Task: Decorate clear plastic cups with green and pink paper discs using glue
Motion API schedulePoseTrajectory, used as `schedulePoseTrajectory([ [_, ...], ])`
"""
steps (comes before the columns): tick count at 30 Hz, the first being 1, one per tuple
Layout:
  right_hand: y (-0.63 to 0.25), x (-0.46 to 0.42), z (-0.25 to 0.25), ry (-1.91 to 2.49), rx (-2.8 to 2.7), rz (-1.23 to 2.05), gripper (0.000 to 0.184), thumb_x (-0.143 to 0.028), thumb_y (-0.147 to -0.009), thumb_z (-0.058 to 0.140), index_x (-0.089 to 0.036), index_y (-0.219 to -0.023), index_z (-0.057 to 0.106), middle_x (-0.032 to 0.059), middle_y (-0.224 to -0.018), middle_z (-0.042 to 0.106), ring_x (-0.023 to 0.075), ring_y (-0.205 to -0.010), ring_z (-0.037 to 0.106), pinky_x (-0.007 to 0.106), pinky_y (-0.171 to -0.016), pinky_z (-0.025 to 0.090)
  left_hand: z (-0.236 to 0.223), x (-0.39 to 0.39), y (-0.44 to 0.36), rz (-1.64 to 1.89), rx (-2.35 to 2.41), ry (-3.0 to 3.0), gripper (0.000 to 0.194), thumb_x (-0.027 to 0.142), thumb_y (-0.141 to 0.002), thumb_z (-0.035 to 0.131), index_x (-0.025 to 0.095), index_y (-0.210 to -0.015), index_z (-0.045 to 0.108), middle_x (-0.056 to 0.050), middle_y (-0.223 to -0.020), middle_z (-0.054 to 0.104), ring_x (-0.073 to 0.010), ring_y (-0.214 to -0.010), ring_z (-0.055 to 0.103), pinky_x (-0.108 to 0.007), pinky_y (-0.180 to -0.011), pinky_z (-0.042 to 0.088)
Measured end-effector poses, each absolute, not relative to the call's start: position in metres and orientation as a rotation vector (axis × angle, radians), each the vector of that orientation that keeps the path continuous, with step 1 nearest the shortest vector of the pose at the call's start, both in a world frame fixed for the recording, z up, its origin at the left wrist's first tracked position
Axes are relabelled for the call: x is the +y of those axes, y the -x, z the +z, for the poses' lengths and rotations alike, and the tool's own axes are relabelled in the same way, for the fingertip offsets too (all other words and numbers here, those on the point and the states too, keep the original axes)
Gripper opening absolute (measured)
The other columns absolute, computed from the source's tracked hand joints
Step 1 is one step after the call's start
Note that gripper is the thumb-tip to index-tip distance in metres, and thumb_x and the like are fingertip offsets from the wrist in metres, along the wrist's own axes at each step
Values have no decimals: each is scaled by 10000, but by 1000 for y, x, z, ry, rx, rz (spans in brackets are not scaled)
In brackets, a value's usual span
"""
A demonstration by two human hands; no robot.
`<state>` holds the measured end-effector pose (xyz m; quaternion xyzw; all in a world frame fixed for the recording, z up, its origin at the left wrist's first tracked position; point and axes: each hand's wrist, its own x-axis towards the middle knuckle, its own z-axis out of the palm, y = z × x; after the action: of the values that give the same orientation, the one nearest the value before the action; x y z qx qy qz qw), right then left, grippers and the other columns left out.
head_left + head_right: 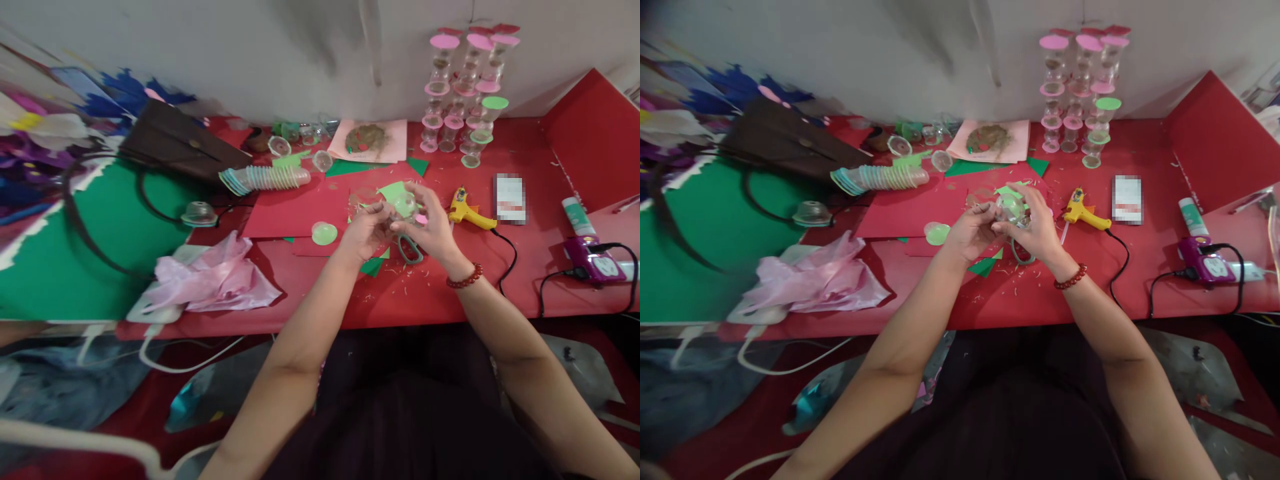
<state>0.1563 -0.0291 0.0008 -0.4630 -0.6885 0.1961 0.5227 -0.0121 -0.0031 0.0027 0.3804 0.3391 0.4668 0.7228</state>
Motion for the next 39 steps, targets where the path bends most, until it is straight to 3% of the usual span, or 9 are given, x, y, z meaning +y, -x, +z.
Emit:
schedulePoseTrajectory([
  [3,-154,-30,0,1082,-1651,460,423,-318,-858,814,-269,-1259,689,91,-1252,744,281,-1144,721,460,-998,618,-1,-5,8,1054,813,-958,385,494,-803,891,212,-761,632,4,-745,637,-118,-653,590,-260,-617,523],
  [8,-155,-31,-4,1184,-1639,318,444,-122,-764,700,-240,-1190,738,102,-1205,754,268,-1015,747,430,-871,652,-1,-12,3,1397,1116,-1669,578,695,-755,874,240,-1082,731,-78,-1112,723,-172,-885,677,-275,-675,545],
  [15,-151,-32,-9,1199,-1708,244,479,-63,-746,630,-252,-1178,719,85,-1187,778,272,-1041,753,448,-915,641,-2,-13,6,1485,1111,-2067,377,581,-909,795,207,-947,767,-40,-874,758,-155,-789,700,-297,-771,581],
  [22,-147,-29,-15,1142,-1736,328,412,-90,-833,630,-243,-1215,650,96,-1170,759,254,-1023,733,421,-885,628,-6,-9,6,1529,1059,-1981,185,392,-937,801,211,-920,834,-48,-889,813,-168,-807,733,-312,-772,593],
  [27,-147,-27,-16,1116,-1753,364,452,-58,-798,631,-238,-1211,634,99,-1183,744,256,-1059,727,436,-943,622,-5,-11,8,1560,1053,-1989,316,411,-1011,702,218,-782,803,-34,-772,771,-160,-738,700,-301,-720,560],
  [30,-148,-25,-17,1153,-1719,401,467,-63,-782,645,-244,-1212,635,91,-1183,747,249,-1036,731,417,-910,628,-1,-13,8,1521,1021,-1920,321,431,-1043,654,222,-862,816,-49,-858,812,-167,-799,740,-297,-746,585],
  [33,-148,-24,-19,1208,-1659,456,472,-76,-780,640,-245,-1221,627,80,-1178,747,205,-862,721,371,-773,628,0,-14,5,1528,962,-1907,242,451,-1016,700,245,-1014,827,-57,-1025,837,-168,-887,768,-312,-823,623],
  [35,-146,-25,-20,1218,-1643,467,472,-69,-773,625,-240,-1213,625,81,-1182,748,184,-798,704,356,-732,620,-2,-14,2,1594,941,-1959,194,444,-957,782,255,-965,828,-41,-994,822,-163,-889,760,-310,-825,628],
  [39,-144,-27,-20,1195,-1664,387,481,-60,-782,608,-243,-1226,622,91,-1176,747,234,-995,726,392,-849,628,-6,-11,2,1693,939,-1951,115,357,-924,829,248,-888,820,-25,-920,764,-156,-869,735,-296,-769,618],
])
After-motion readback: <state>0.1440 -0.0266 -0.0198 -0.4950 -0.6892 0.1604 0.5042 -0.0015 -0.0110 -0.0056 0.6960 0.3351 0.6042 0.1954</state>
